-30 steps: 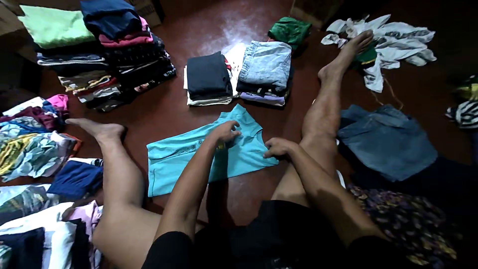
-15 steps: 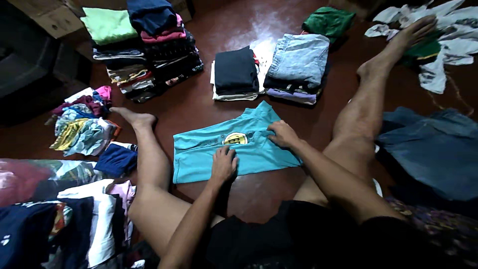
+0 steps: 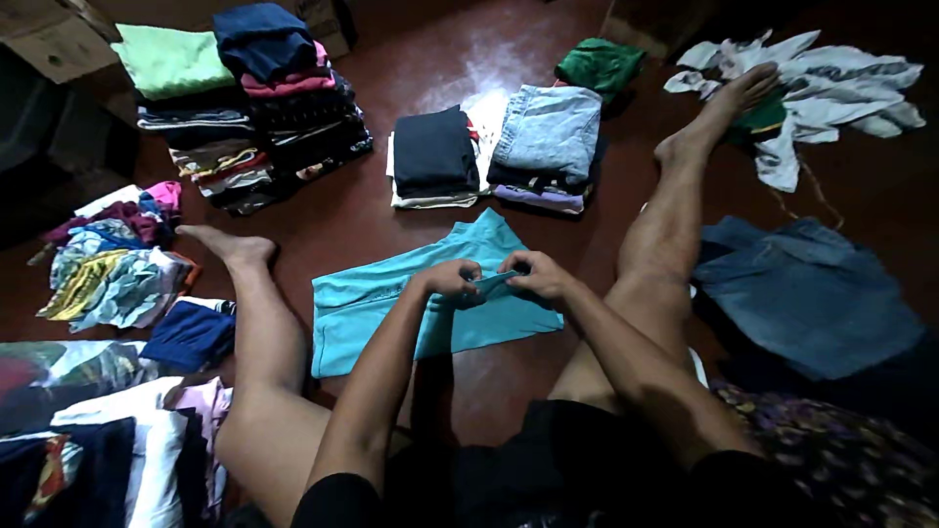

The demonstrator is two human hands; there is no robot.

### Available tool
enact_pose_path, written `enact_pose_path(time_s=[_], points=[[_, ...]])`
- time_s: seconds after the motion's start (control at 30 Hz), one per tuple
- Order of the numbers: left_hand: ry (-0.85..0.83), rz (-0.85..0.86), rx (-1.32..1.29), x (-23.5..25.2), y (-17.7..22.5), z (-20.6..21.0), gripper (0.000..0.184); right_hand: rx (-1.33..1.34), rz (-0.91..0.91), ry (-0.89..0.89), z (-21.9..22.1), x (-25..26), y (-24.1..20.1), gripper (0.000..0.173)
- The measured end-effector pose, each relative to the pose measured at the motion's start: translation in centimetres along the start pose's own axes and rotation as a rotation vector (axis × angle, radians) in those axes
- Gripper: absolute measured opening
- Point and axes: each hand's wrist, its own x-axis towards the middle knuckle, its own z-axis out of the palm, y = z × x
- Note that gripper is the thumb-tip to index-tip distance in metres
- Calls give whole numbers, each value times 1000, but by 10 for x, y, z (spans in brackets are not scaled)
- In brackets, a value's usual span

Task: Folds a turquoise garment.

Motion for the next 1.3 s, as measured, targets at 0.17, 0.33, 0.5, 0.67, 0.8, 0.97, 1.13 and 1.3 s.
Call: enact_pose_path(time_s=[0.17,0.33,0.5,0.67,0.8,0.97,1.13,1.3], points=[[95,-13,-42,-8,7,3,15,68,28,96,2,-7,-18,15],[311,31,-103,-12,8,9,19,3,101,161,2,-8,-14,16],[338,41,-15,-11,3,8,20,-82,115,257,2,-4,-5,22],[383,-31,52,-14,-5,10,28,-222,13,190,-2,-3,-2,13],[474,-86,-6,-18,-13,25,24,-400,-29,216,-3,-2,3,24],[589,-257,-108,-13,-7,40,34,-288,-3,387,0,4,1,48],[593,-383,-154,1,-4,42,47,-391,274,297,-1,-5,-1,51],[621,-527,-114,6,13,38,29,-653,616,-92,-3,-17,6,36]])
